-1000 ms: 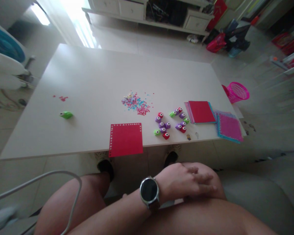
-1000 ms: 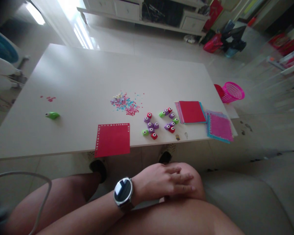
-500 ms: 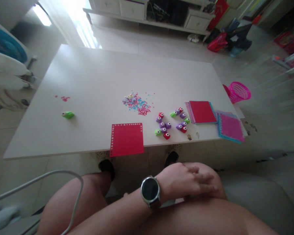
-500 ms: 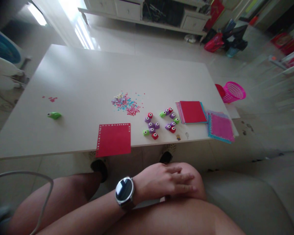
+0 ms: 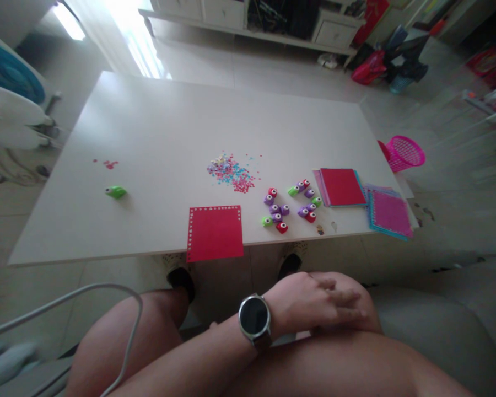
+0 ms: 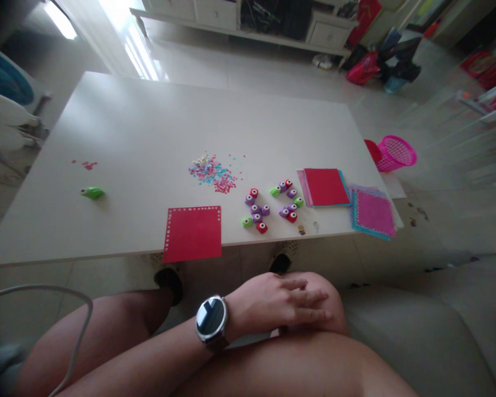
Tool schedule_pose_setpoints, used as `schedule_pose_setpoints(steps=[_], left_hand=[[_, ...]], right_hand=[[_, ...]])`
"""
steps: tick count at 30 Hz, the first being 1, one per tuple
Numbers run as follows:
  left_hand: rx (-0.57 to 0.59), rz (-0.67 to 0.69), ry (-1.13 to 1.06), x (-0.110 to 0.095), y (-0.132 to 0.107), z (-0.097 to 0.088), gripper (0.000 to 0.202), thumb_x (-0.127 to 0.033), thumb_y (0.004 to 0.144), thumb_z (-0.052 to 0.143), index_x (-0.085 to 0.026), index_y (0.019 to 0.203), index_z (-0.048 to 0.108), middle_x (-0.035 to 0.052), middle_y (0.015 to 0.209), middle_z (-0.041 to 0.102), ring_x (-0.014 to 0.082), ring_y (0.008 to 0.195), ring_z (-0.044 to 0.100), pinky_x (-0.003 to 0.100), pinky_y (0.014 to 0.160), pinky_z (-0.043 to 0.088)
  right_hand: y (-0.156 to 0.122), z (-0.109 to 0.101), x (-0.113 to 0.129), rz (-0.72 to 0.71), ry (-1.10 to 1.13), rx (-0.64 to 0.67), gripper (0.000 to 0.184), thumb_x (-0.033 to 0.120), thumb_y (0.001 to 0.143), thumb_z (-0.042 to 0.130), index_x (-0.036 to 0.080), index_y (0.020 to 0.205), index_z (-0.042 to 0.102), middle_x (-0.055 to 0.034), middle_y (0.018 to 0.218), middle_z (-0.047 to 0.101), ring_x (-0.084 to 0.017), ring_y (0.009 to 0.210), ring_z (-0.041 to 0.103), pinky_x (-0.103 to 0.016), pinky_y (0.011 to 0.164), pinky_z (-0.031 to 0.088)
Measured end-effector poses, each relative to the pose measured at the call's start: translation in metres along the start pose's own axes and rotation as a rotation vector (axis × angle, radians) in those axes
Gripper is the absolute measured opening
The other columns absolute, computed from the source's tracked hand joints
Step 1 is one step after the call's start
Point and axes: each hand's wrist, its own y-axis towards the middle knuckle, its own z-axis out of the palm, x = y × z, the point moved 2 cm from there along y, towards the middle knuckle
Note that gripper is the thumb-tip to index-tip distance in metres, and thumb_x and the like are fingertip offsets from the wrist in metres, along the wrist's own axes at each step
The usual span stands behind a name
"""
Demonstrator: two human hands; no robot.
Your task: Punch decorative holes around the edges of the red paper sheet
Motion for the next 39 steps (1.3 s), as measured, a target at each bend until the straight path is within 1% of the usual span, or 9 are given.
schedule_pose_setpoints(steps=[4,9,12,15,18,21,25,34,39], left_hand=[[0.032,-0.010,-0.012,0.000,0.001,-0.004,0.047,-0.029,0.118,0.036,-0.040,0.160,0.055,0.0024,0.172,0.053,0.0167,0.138,0.065,0.028,0.077,0.065],[0.031,-0.010,-0.007,0.000,0.001,-0.002,0.047,-0.031,0.118,0.038,-0.039,0.160,0.056,0.0006,0.174,0.051,0.0166,0.138,0.065,0.026,0.078,0.064],[0.013,-0.008,-0.027,0.000,0.001,0.000,0.047,-0.032,0.117,0.043,-0.038,0.161,0.055,0.0011,0.174,0.051,0.0176,0.139,0.065,0.027,0.081,0.066],[0.016,-0.007,-0.038,0.000,0.000,0.001,0.046,-0.032,0.116,0.044,-0.037,0.161,0.055,0.0019,0.173,0.052,0.0175,0.140,0.065,0.027,0.083,0.066],[0.015,-0.009,-0.036,0.000,0.000,-0.001,0.047,-0.031,0.117,0.040,-0.036,0.161,0.055,0.0004,0.174,0.052,0.0173,0.141,0.063,0.026,0.083,0.066],[0.012,-0.010,-0.030,-0.001,0.000,-0.003,0.047,-0.031,0.118,0.037,-0.037,0.161,0.056,-0.0015,0.174,0.052,0.0178,0.141,0.063,0.027,0.081,0.066],[0.028,-0.017,-0.020,0.000,0.000,-0.004,0.047,-0.030,0.117,0.039,-0.039,0.161,0.055,0.0023,0.174,0.051,0.0176,0.140,0.065,0.025,0.079,0.065],[0.043,-0.009,-0.033,0.000,0.002,-0.004,0.049,-0.031,0.119,0.034,-0.039,0.162,0.055,-0.0034,0.175,0.050,0.0166,0.140,0.064,0.026,0.081,0.065],[0.028,-0.011,-0.049,0.001,0.002,-0.002,0.047,-0.032,0.118,0.037,-0.038,0.161,0.056,-0.0032,0.175,0.050,0.0172,0.142,0.063,0.027,0.084,0.065]], right_hand=[[0.002,0.000,-0.003,-0.006,0.102,0.041,0.049,0.005,0.104,0.041,-0.004,0.139,0.074,-0.0341,0.154,0.060,-0.062,0.159,0.031,-0.093,0.119,0.027],[0.005,0.002,-0.006,-0.027,0.097,0.038,0.044,0.004,0.100,0.049,-0.001,0.132,0.079,-0.0347,0.148,0.064,-0.061,0.156,0.040,-0.094,0.116,0.034],[0.004,-0.001,-0.006,0.002,0.097,0.002,0.043,0.004,0.100,0.050,0.002,0.128,0.082,-0.0322,0.147,0.066,-0.058,0.158,0.039,-0.092,0.119,0.032],[0.005,-0.005,-0.009,-0.008,0.198,0.051,0.040,0.006,0.100,0.052,0.009,0.123,0.085,-0.0276,0.146,0.068,-0.056,0.158,0.040,-0.091,0.119,0.034],[0.006,-0.009,-0.013,-0.016,0.243,0.103,0.038,0.007,0.101,0.053,0.008,0.120,0.086,-0.0275,0.147,0.068,-0.055,0.157,0.042,-0.089,0.119,0.037],[0.007,-0.010,-0.016,-0.018,0.238,0.109,0.039,0.009,0.103,0.051,0.009,0.121,0.086,-0.0258,0.148,0.068,-0.055,0.158,0.041,-0.089,0.120,0.035],[0.007,-0.010,-0.016,-0.041,0.183,0.117,0.040,0.009,0.102,0.052,0.011,0.123,0.086,-0.0229,0.146,0.070,-0.054,0.157,0.042,-0.088,0.119,0.037],[0.007,-0.011,-0.015,-0.034,0.203,0.134,0.038,0.009,0.102,0.055,0.007,0.124,0.085,-0.0267,0.148,0.068,-0.057,0.157,0.042,-0.089,0.118,0.038],[0.005,-0.010,-0.013,-0.052,0.152,0.111,0.035,0.010,0.101,0.057,0.011,0.119,0.087,-0.0257,0.145,0.070,-0.054,0.156,0.045,-0.088,0.117,0.040]])
